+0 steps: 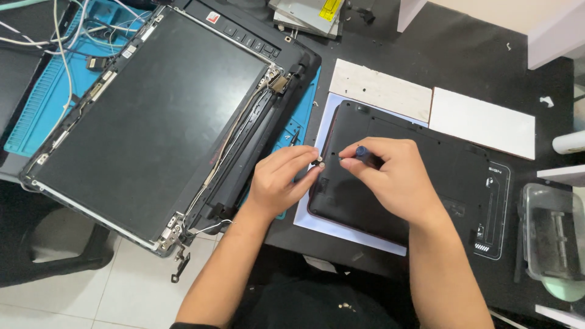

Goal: The person works at a repair bench on a laptop with its bottom cover removed. They place the black bottom cover back onto the laptop chassis, then use a screwdriver to drive screws into the cover, handling small screws by hand between fastening steps.

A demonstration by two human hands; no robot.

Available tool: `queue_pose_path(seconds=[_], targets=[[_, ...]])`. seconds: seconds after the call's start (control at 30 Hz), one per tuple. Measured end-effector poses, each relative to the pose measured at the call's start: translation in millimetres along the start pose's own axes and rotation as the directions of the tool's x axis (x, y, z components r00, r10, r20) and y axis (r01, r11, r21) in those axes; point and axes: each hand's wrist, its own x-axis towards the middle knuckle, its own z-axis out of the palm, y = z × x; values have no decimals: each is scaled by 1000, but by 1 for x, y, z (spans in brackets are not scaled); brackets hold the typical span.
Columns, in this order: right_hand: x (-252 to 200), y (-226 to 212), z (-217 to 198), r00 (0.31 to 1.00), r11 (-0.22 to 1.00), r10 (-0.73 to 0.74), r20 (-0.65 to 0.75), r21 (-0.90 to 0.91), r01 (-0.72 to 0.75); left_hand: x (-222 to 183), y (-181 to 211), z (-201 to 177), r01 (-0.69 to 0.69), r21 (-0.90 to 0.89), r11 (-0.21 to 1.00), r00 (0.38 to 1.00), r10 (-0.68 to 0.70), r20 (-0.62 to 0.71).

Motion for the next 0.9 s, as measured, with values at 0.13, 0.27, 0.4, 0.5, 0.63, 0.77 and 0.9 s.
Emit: queue_pose_path(seconds=[0.13,0.27,0.4,0.5,0.63,0.77,0.9], targets=[[-5,-3,-8,999,1000,28,-19,7,-28,3,-3,3,41,229,973,997,-53,49],[-10,-5,-15,996,997,75,-56,-6,-75,-2,-9,10,48,456,889,978,-135,160],[-12,-5,-19,990,987,127,-55,-94,-132,12,8,5,27,480,877,975,-129,181],[-15,-9,-18,995,990,95,-13,-106,-96,18,26,-1,-22,255,967,995,-4,101],[-17,-12,-8,999,994,38,9,-108,-36,11,30,6,-214,198,957,976,199,94],[-18,-10,-3,998,994,19,54,-108,-13,8,28,7,-241,178,954,970,236,52],[-21,-11,-4,994,993,83,76,-94,-76,7,29,8,-252,223,942,968,241,76]])
